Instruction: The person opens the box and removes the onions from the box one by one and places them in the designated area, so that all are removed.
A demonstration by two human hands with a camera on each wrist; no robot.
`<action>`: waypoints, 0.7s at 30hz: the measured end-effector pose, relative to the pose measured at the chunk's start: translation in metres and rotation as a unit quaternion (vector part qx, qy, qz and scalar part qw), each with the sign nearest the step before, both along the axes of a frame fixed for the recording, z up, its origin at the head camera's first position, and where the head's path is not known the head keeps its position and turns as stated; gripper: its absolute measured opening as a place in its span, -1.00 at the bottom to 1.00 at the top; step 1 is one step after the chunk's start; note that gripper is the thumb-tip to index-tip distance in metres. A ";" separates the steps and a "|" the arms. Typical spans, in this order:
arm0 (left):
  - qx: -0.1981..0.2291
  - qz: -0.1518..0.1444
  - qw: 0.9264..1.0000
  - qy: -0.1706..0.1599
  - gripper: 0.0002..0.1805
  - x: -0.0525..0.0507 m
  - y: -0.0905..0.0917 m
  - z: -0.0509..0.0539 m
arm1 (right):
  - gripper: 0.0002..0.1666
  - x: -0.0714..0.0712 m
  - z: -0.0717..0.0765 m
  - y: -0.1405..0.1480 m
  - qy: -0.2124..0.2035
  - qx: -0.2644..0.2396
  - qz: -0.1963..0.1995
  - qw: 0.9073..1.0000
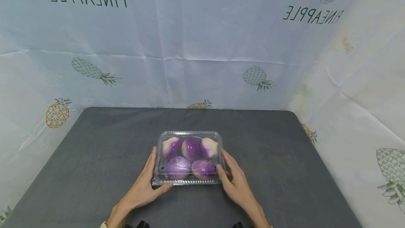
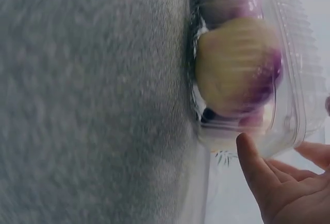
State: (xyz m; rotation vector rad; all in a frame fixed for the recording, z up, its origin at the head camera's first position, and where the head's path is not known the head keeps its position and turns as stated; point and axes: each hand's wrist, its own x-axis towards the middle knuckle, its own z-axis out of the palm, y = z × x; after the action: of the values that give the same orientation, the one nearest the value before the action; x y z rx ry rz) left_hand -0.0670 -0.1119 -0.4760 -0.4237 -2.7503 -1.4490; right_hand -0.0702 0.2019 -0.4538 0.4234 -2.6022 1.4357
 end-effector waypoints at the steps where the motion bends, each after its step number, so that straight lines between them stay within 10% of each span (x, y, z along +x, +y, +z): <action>1: 0.001 -0.001 1.000 0.000 0.46 0.000 0.000 0.000 | -0.36 0.001 0.000 -0.001 -0.005 -0.001 0.000 1.000; 6: 0.012 -0.005 1.000 -0.005 0.53 0.000 -0.001 -0.001 | -0.25 0.004 -0.002 -0.004 -0.024 -0.017 0.007 1.000; 13: 0.021 0.004 1.000 0.000 0.49 -0.002 0.000 -0.001 | 0.40 0.009 -0.014 -0.011 -0.006 -0.015 0.008 1.000; 21: 0.070 -0.008 0.998 -0.006 0.46 -0.003 0.000 -0.004 | 0.47 0.011 -0.021 -0.019 -0.035 -0.092 0.011 0.995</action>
State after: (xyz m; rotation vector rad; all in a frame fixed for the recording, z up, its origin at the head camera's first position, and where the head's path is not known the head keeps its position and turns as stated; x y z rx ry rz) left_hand -0.0699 -0.1117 -0.4803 -0.4369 -2.6375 -1.6393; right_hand -0.0594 0.1833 -0.4743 0.3845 -2.4943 1.7079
